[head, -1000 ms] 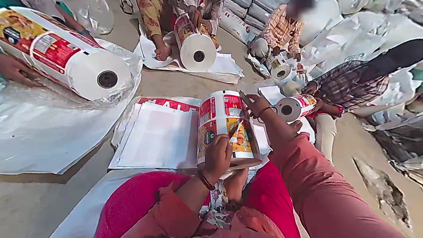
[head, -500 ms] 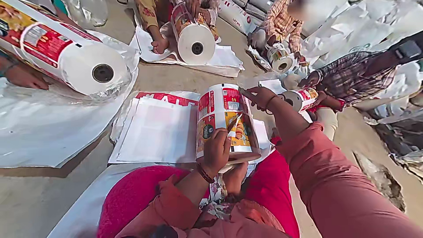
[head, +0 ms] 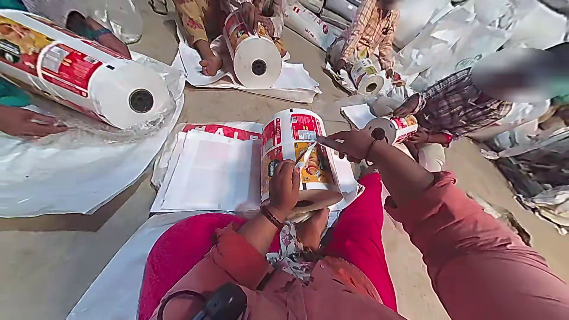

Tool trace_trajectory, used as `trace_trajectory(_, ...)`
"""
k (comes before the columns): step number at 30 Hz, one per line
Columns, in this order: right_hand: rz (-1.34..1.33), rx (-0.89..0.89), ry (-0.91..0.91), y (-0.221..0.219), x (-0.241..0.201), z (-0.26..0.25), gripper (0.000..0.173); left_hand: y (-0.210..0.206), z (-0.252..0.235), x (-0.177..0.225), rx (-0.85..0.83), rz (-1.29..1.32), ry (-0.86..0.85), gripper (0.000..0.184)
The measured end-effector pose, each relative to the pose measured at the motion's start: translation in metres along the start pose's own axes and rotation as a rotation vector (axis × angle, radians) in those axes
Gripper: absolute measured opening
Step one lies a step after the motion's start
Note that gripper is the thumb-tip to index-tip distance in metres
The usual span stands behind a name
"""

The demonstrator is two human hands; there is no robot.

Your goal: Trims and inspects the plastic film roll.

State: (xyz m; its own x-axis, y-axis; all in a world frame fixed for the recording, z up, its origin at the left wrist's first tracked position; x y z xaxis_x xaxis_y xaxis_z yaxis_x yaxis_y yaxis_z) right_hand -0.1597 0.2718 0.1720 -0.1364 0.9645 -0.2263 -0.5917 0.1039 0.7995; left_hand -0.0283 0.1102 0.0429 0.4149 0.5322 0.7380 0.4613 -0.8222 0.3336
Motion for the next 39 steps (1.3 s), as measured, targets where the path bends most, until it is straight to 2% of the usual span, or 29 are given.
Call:
trace_trajectory(2, 0.001, -0.029, 0.025, -0.010, 0.005, 0.016, 0.044, 0.002, 0.001, 0.000, 0.028, 0.010, -0.006, 0.027)
trace_trajectory(4, -0.043, -0.017, 0.030, -0.024, 0.009, 0.039, 0.050, 0.009, 0.000, -0.002, 0.038, 0.069, 0.069, 0.029)
trace_trajectory(6, -0.188, 0.115, 0.062, -0.043, 0.021, 0.059, 0.058, 0.016, -0.002, -0.006, 0.055, 0.168, 0.189, 0.031)
trace_trajectory(8, -0.431, 0.330, 0.130, -0.065, 0.040, 0.070, 0.057, 0.024, -0.005, -0.011, 0.097, 0.242, 0.257, 0.035)
trace_trajectory(11, -0.814, 0.506, 0.245, -0.112, 0.074, 0.065, 0.054, 0.037, -0.011, -0.020, 0.140, 0.218, 0.243, 0.036)
trace_trajectory(13, -0.936, 0.513, 0.213, -0.137, 0.089, 0.060, 0.052, 0.043, -0.015, -0.021, 0.144, 0.161, 0.190, 0.034)
trace_trajectory(15, -0.971, 0.496, 0.162, -0.144, 0.098, 0.057, 0.053, 0.041, -0.012, -0.016, 0.132, 0.110, 0.125, 0.031)
trace_trajectory(20, -0.830, 0.504, 0.124, -0.094, 0.084, 0.047, 0.048, 0.013, 0.003, -0.002, 0.079, 0.078, 0.019, 0.026)
trace_trajectory(24, -0.553, 0.405, 0.088, -0.044, 0.051, 0.005, 0.052, 0.005, 0.005, -0.001, 0.104, 0.076, -0.029, 0.028)
trace_trajectory(28, -0.347, 0.373, 0.027, -0.006, 0.019, -0.042, 0.047, 0.004, 0.005, -0.002, 0.118, 0.068, -0.043, 0.029)
trace_trajectory(34, -0.202, 0.351, -0.019, 0.017, -0.004, -0.091, 0.047, 0.006, 0.005, -0.005, 0.125, 0.098, -0.059, 0.030)
trace_trajectory(39, -0.033, 0.372, -0.004, 0.028, -0.019, -0.102, 0.042, 0.007, 0.004, -0.005, 0.115, 0.133, -0.053, 0.030)
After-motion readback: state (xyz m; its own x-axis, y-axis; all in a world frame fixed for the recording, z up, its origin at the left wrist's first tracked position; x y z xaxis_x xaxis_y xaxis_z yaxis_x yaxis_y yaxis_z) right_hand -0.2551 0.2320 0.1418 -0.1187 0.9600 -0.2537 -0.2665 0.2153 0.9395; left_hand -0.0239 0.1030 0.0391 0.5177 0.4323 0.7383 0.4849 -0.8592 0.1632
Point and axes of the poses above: each hand's wrist, its own z-axis away from the middle knuckle, its own y-axis out of the back of the hand, x = y × z, the point moved 5 cm from there along -z, towards the middle knuckle, and after that the axes turned 7 degrees about -x, right-handed, at the moved point
